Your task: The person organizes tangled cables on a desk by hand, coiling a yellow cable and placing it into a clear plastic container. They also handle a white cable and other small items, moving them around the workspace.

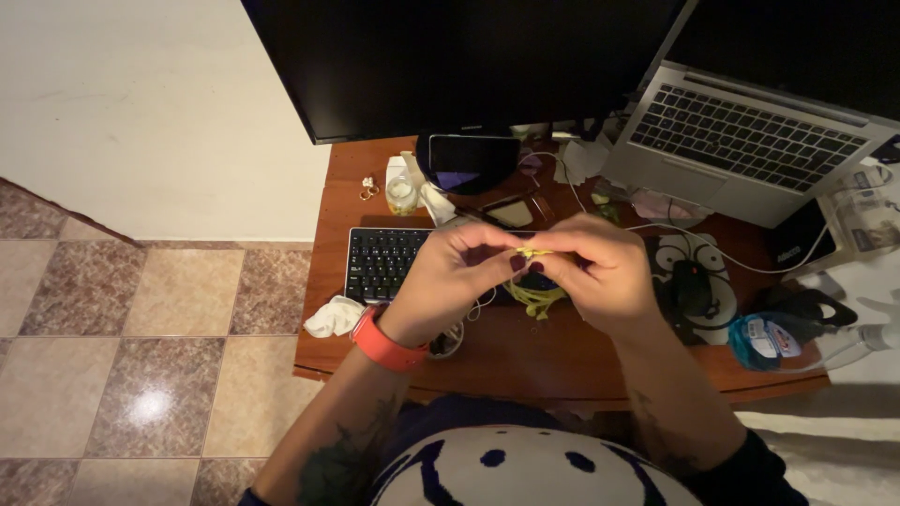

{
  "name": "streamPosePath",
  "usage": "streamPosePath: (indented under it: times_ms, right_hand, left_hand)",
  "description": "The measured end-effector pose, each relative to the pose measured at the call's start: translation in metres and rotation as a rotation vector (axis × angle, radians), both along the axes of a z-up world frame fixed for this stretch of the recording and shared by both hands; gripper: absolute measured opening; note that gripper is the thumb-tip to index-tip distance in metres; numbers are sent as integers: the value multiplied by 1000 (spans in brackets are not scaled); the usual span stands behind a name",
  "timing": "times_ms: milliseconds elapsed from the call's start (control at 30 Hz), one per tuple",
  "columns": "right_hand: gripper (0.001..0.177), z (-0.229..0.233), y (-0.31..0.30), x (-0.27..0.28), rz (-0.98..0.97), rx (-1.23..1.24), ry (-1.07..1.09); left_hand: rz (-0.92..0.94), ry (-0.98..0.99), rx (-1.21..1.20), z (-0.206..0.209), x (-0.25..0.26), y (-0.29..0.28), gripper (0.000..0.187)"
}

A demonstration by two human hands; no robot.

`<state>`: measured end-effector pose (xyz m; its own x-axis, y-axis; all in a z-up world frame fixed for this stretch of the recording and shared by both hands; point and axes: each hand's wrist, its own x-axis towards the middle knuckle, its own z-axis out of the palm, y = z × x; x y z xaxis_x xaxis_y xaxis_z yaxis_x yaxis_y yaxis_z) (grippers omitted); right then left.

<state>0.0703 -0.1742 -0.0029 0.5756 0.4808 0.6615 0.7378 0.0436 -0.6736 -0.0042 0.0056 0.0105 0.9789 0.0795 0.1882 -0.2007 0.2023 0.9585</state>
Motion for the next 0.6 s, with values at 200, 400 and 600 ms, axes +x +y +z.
streamPosePath:
  times_ms: [200,400,600]
  right_hand:
    - [46,-21,3,2,80,146,453]
    - [47,-53,18,-3,183,59,1145]
    - [38,-63,48,-12,68,256,1581]
  left_hand:
    - [48,88,-154,-17,6,3,23]
    - [167,261,-311,-29,7,16,29]
    - [292,314,-372,-67,6,24,31]
